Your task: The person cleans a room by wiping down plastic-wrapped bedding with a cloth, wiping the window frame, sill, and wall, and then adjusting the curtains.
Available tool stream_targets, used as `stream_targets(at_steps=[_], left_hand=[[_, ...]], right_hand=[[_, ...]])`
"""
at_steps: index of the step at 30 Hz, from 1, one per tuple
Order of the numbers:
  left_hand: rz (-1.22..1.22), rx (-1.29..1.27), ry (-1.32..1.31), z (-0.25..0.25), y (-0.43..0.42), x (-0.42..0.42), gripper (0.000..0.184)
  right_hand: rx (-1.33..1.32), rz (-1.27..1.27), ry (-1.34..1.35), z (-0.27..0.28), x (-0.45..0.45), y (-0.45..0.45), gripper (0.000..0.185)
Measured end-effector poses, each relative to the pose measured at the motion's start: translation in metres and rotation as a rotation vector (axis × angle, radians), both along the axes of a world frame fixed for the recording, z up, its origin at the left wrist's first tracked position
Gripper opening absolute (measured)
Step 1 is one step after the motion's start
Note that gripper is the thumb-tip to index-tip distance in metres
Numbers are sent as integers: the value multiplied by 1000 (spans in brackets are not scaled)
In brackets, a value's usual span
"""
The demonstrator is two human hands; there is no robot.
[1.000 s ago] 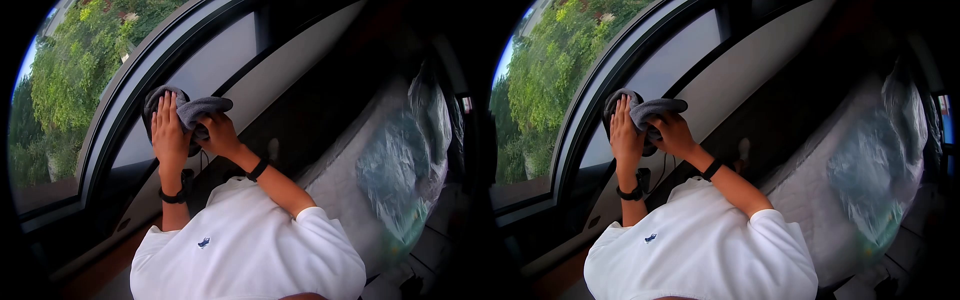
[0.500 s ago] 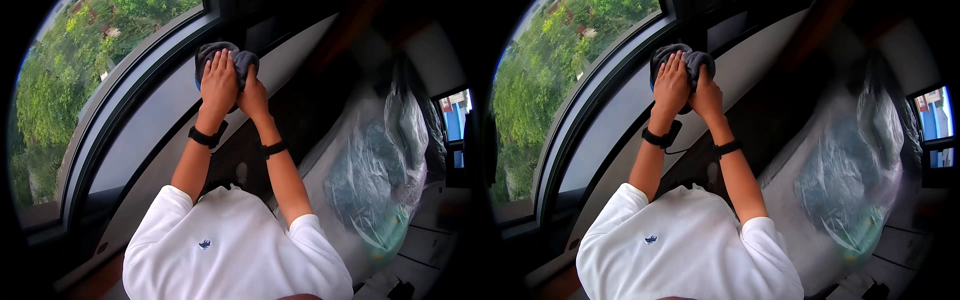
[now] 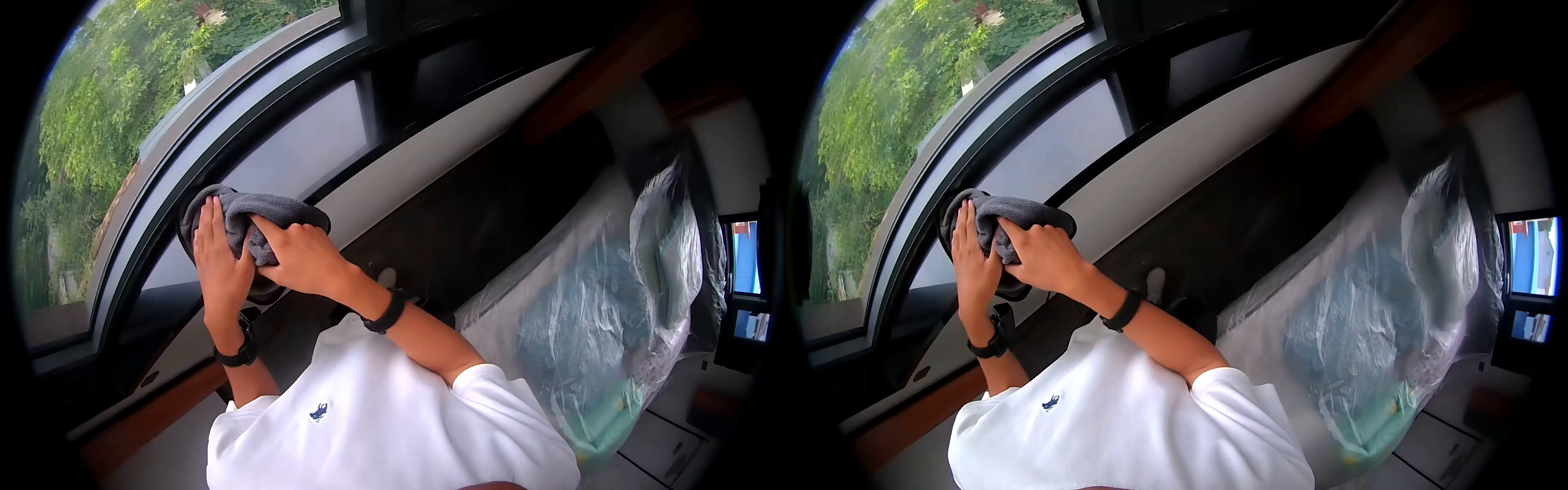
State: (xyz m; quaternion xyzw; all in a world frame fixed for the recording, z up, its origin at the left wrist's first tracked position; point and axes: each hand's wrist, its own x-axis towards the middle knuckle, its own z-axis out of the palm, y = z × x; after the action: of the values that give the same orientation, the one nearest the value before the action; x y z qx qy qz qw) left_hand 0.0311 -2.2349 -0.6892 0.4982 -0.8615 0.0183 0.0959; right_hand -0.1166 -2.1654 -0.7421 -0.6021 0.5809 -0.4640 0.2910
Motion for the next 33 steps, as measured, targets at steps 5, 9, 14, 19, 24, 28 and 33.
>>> stream_targets(at_steps=[5,9,14,19,24,28,33], left_hand=[[-88,-66,-95,9,13,-80,70],[-92,-133,-74,-5,33,-191,63],[-151,-171,-23,-29,25,-252,61],[-332,-257,185,-55,46,-457,62],[-576,-29,214,-73,45,-611,60],[-696,69,25,-74,35,-666,54],[-551,-62,81,-68,65,-535,55]], right_hand=[[-162,-38,-27,-2,-76,15,62],[-174,-210,-107,-9,-166,37,61],[-157,-320,-148,-21,-215,33,60],[-159,-612,-240,-31,-383,72,57],[-274,-887,-180,-49,-486,113,45],[-311,-998,61,-61,-545,108,34],[-568,-752,147,-45,-469,113,36]])
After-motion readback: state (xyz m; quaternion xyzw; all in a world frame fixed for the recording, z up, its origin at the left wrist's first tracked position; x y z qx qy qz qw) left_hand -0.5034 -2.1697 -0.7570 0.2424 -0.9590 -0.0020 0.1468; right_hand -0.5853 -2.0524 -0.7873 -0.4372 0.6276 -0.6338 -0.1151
